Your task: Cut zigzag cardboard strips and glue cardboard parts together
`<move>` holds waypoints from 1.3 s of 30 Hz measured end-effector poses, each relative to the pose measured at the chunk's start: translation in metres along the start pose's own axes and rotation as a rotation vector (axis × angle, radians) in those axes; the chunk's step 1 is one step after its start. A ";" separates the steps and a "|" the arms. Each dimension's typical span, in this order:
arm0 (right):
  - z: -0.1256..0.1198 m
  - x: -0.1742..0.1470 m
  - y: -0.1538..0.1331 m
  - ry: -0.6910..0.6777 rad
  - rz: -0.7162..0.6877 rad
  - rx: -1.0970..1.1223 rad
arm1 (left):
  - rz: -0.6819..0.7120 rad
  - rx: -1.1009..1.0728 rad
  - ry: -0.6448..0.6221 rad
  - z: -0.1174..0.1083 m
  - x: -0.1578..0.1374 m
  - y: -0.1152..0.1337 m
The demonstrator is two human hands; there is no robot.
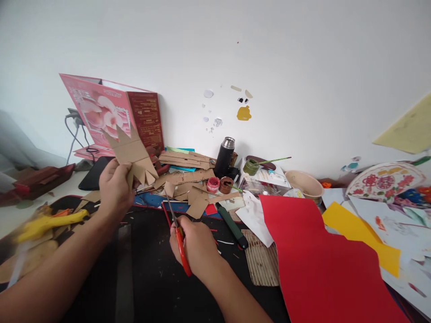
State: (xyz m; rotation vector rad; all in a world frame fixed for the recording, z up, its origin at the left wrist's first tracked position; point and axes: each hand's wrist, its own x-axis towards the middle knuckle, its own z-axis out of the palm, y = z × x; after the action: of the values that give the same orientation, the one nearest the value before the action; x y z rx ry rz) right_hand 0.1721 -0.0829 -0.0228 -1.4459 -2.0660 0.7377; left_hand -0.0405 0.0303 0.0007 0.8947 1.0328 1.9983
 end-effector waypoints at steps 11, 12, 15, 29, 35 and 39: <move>0.006 0.004 0.008 0.032 0.156 0.718 | -0.229 -0.066 -0.247 0.012 -0.020 -0.005; 0.005 0.005 0.008 0.047 0.160 0.761 | -0.259 -0.069 -0.301 0.013 -0.024 -0.005; 0.000 0.007 0.005 0.112 0.181 0.854 | -0.326 -0.061 -0.424 0.014 -0.031 -0.008; -0.008 0.008 0.007 0.271 0.181 0.922 | -0.397 0.075 -0.646 0.016 -0.045 -0.009; -0.009 0.007 0.005 0.257 0.184 0.926 | -0.501 0.117 -0.667 0.013 -0.050 -0.012; -0.012 0.007 0.000 0.245 0.200 0.907 | -0.506 0.116 -0.664 0.014 -0.052 -0.013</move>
State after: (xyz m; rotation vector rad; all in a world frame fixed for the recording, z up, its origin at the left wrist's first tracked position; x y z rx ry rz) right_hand 0.1779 -0.0747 -0.0133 -1.1171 -1.1384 1.2802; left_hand 0.0011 -0.0020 -0.0177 1.1186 0.8709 1.1134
